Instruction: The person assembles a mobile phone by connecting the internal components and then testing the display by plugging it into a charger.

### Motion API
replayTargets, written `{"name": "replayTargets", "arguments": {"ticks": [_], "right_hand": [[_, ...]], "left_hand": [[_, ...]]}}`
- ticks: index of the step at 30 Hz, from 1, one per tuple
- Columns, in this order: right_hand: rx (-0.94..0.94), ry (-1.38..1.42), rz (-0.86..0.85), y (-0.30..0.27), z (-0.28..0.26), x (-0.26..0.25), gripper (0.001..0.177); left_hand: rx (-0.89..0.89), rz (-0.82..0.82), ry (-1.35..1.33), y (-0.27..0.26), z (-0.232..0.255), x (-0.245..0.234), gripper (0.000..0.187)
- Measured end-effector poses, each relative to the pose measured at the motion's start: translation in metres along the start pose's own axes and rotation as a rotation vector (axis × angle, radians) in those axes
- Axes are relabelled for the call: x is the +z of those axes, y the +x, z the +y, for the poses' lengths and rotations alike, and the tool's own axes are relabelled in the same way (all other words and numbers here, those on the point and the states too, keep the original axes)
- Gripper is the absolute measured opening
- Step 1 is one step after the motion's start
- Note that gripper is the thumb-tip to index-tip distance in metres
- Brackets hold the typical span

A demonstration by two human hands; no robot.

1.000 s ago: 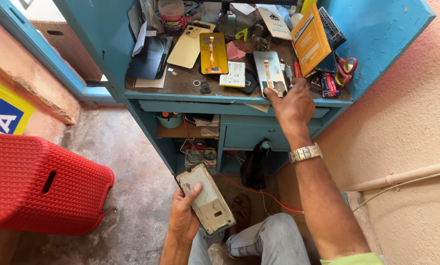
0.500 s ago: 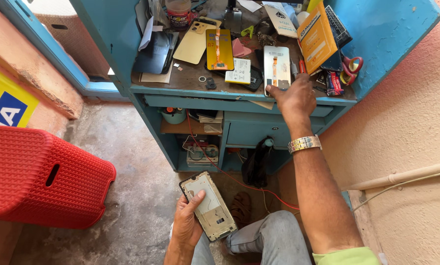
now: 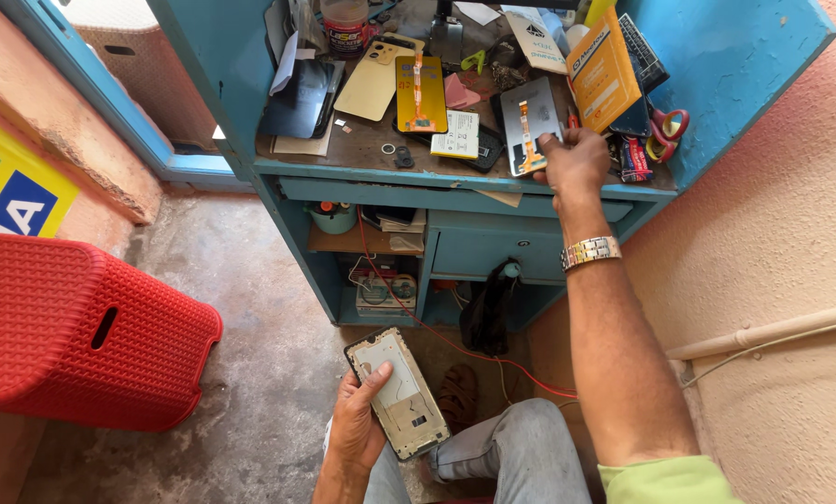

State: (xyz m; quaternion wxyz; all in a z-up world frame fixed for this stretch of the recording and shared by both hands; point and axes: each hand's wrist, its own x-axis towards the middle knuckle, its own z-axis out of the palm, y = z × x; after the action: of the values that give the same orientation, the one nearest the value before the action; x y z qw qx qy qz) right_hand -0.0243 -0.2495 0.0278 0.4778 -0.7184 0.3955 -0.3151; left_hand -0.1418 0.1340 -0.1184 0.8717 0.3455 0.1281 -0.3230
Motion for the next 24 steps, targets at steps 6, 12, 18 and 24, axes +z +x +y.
{"name": "replayTargets", "arguments": {"ticks": [6, 12, 18, 24], "right_hand": [[-0.14, -0.339, 0.054, 0.0, -0.007, -0.007, 0.027], [-0.219, -0.66, 0.083, -0.006, -0.032, -0.016, 0.028], [0.06, -0.283, 0.006, 0.003, -0.046, -0.017, 0.028], [-0.007, 0.368, -0.114, 0.013, -0.025, -0.048, 0.028]], "left_hand": [[0.004, -0.007, 0.023, -0.002, -0.001, 0.0, 0.028], [-0.016, -0.012, 0.028, -0.003, -0.003, -0.002, 0.027], [-0.022, -0.023, 0.005, -0.003, -0.002, -0.004, 0.027], [-0.009, -0.097, -0.045, -0.011, 0.007, 0.013, 0.04]]}}
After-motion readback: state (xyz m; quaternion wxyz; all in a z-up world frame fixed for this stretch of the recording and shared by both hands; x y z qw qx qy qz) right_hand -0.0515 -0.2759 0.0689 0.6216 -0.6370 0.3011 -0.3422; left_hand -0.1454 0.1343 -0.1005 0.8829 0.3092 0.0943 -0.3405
